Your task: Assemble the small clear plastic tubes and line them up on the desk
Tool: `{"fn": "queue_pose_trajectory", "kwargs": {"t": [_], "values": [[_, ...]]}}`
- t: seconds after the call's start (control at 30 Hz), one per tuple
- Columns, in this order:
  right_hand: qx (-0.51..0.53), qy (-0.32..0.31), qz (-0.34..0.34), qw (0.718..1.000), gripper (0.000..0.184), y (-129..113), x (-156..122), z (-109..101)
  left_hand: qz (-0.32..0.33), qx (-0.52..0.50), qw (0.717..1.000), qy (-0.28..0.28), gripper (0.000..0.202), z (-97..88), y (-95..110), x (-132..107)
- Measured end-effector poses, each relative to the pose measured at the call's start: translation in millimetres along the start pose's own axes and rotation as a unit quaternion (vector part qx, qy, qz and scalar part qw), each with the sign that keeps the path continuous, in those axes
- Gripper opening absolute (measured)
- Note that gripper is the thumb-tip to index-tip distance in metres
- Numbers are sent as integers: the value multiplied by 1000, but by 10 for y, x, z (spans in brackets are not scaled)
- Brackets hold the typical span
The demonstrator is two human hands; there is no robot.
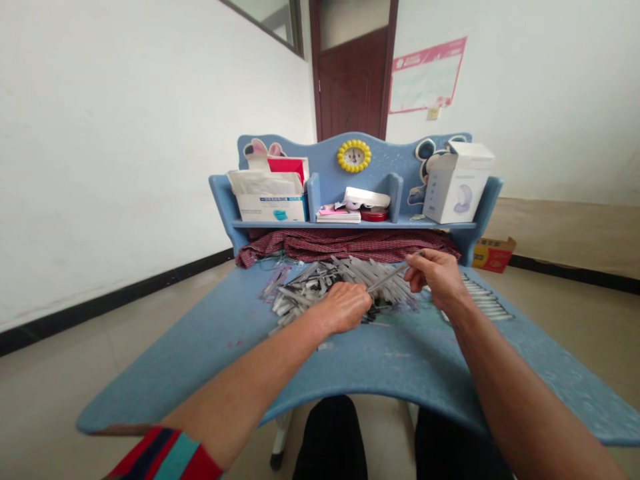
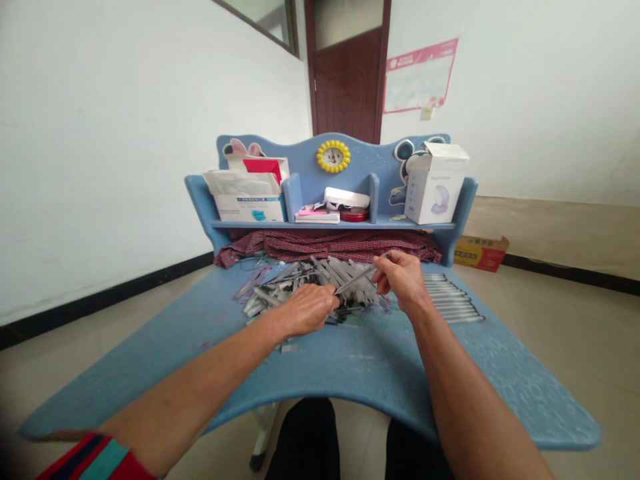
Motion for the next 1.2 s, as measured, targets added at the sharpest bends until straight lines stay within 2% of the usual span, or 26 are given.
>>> {"fn": "queue_pose_trajectory", "kwargs": {"t": [0.23, 0.43, 0.73, 0.87, 1.03, 1.2], "values": [[59, 18, -29, 998, 21, -72, 28, -132, -28, -46, 997, 57, 14, -189, -176, -30], [48, 12, -34, 998, 22, -88, 3, -100, -56, -133, 981, 132, 6, -210, -335, -38], [32, 5, -28, 999, 24, -36, 8, -45, -79, -236, 952, 179, 3, -261, -325, -34], [36, -16, -42, 998, 25, -65, -27, 8, -108, -303, 927, 193, 1, -212, -358, -26], [50, -37, -82, 995, 23, -164, -102, 52, -129, -408, 878, 216, 5, -63, -352, 29], [13, -53, -88, 995, 28, -218, -161, 101, -127, -525, 821, 185, 12, 151, -194, 117]]}}
Point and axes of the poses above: each hand's wrist, its own x-axis towards the middle knuckle, its own z-axis out of the palm, y = z × x, the point moved 7 cm from there along x, towards the middle knuckle, and after that the axes turned 9 degrees about z, right-handed, at the moved point
